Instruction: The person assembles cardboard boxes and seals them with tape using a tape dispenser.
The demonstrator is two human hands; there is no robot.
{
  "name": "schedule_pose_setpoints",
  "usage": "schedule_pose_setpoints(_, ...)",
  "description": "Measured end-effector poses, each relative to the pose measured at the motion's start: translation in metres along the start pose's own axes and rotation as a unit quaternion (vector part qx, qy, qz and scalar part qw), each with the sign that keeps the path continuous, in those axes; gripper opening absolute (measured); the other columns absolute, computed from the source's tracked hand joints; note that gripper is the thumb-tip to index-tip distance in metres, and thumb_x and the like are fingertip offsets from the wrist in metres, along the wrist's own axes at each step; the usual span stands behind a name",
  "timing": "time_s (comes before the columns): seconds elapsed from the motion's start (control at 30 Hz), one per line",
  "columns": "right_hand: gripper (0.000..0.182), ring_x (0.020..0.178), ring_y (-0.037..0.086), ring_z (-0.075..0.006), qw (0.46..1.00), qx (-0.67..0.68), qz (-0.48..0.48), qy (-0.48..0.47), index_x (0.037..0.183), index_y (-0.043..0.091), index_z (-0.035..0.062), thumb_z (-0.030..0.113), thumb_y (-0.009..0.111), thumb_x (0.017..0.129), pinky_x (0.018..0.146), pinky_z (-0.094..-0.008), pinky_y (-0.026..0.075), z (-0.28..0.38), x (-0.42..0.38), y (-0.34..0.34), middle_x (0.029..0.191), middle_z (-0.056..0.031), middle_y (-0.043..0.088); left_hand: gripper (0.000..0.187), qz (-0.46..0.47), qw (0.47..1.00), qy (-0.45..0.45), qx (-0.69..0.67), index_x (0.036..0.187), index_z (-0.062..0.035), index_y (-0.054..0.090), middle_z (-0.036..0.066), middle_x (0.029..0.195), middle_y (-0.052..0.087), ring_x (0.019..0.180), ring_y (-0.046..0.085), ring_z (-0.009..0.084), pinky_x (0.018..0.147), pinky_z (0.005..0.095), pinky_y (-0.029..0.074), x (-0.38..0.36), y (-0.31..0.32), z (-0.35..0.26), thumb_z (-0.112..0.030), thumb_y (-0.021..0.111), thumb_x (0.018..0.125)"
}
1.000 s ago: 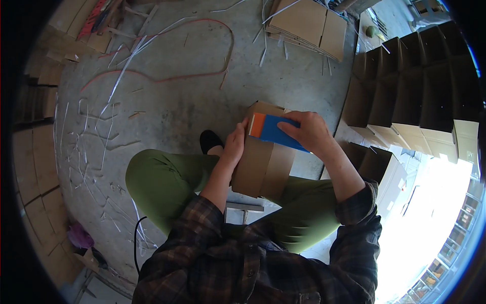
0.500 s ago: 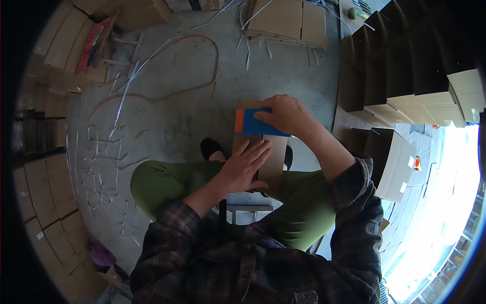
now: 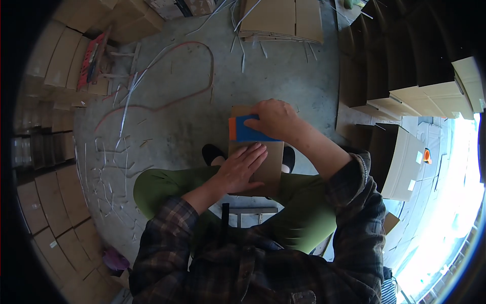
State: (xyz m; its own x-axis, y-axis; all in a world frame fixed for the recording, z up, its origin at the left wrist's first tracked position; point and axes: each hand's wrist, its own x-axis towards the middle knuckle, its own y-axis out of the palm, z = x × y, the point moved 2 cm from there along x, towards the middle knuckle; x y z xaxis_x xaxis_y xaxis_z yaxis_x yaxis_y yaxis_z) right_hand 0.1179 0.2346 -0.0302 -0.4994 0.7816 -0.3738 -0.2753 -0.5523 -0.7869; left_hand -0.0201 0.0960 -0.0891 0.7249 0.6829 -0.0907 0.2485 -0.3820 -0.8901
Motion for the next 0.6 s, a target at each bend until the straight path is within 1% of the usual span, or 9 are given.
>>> schedule_pose_setpoints(0.07,0.033,0.091,0.066,-0.0333,1.000,0.003,0.005,-0.004,0.100,0.072,0.0128,0.040,0.063,0.084,0.082,-0.0420,0.052,0.001,0.001,0.002,0.092,-0.0133,0.069,0.089,-0.021,1.000,0.005,-0.012,0.141,-0.0046,0.038,0.010,0.147,0.037,0.139,0.032,0.0232,0.113,0.0392,0.027,0.001,-0.003,0.002,-0.047,0.075,0.072)
schedule_pose_setpoints(0.17,0.033,0.088,0.066,-0.0334,1.000,0.005,0.006,-0.008,0.102,0.071,0.0129,0.040,0.063,0.085,0.081,-0.0416,0.052,-0.005,-0.003,0.000,0.089,-0.0134,0.069,0.088,-0.041,0.999,0.003,0.011,0.140,-0.0064,0.040,0.008,0.145,0.039,0.137,0.035,0.0219,0.111,0.0381,0.029,-0.002,0.003,0.004,-0.048,0.075,0.071)
schedule_pose_setpoints(0.23,0.033,0.087,0.066,-0.0334,1.000,0.010,0.009,-0.017,0.103,0.071,0.0129,0.040,0.063,0.085,0.080,-0.0412,0.052,-0.008,-0.009,0.000,0.088,-0.0135,0.069,0.087,-0.045,0.999,0.004,0.004,0.140,-0.0068,0.041,0.008,0.145,0.040,0.136,0.036,0.0218,0.111,0.0382,0.030,-0.002,0.006,0.004,-0.048,0.075,0.071)
schedule_pose_setpoints(0.3,0.032,0.085,0.067,-0.0332,0.998,0.038,0.006,-0.047,0.106,0.070,0.0128,0.037,0.063,0.086,0.080,-0.0401,0.052,-0.018,-0.024,-0.009,0.089,-0.0142,0.069,0.087,-0.048,0.999,0.007,-0.002,0.140,-0.0072,0.041,0.008,0.144,0.041,0.135,0.038,0.0218,0.110,0.0382,0.031,-0.003,0.007,0.007,-0.048,0.075,0.071)
schedule_pose_setpoints(0.37,0.033,0.084,0.068,-0.0307,0.996,0.061,0.003,-0.059,0.111,0.069,0.0117,0.031,0.068,0.084,0.080,-0.0378,0.054,-0.037,-0.044,-0.020,0.092,-0.0142,0.070,0.085,-0.039,0.999,0.013,-0.002,0.139,-0.0075,0.044,0.008,0.142,0.043,0.134,0.040,0.0218,0.109,0.0382,0.032,-0.004,0.009,0.008,-0.048,0.074,0.071)
schedule_pose_setpoints(0.43,0.037,0.085,0.069,-0.0272,0.990,0.140,0.008,-0.015,0.114,0.067,0.0092,0.028,0.072,0.083,0.080,-0.0357,0.055,-0.073,-0.064,-0.029,0.096,-0.0129,0.071,0.084,-0.037,0.999,0.010,-0.010,0.139,-0.0075,0.045,0.007,0.141,0.044,0.133,0.040,0.0217,0.108,0.0382,0.033,-0.002,0.006,0.008,-0.048,0.074,0.071)
schedule_pose_setpoints(0.5,0.040,0.087,0.070,-0.0254,0.985,0.173,0.007,0.011,0.116,0.067,0.0074,0.029,0.073,0.082,0.081,-0.0356,0.056,-0.100,-0.092,-0.041,0.097,-0.0119,0.071,0.084,-0.038,0.999,0.011,-0.018,0.138,-0.0074,0.046,0.007,0.140,0.045,0.133,0.041,0.0217,0.107,0.0383,0.033,0.001,0.004,0.008,-0.048,0.074,0.071)
schedule_pose_setpoints(0.53,0.040,0.087,0.070,-0.0254,0.985,0.173,0.009,0.014,0.116,0.067,0.0074,0.029,0.073,0.082,0.081,-0.0356,0.056,-0.115,-0.104,-0.045,0.097,-0.0119,0.071,0.082,-0.045,0.999,0.011,-0.017,0.137,-0.0074,0.047,0.007,0.140,0.046,0.132,0.042,0.0215,0.107,0.0381,0.033,0.001,0.005,0.009,-0.048,0.074,0.071)
schedule_pose_setpoints(0.6,0.039,0.087,0.069,-0.0259,0.974,0.212,0.003,0.075,0.114,0.068,0.0074,0.031,0.072,0.084,0.083,-0.0363,0.055,-0.142,-0.127,-0.050,0.098,-0.0126,0.070,0.081,-0.052,0.998,0.011,-0.020,0.136,-0.0073,0.049,0.006,0.139,0.047,0.132,0.042,0.0213,0.107,0.0379,0.033,0.001,0.005,0.008,-0.048,0.074,0.071)
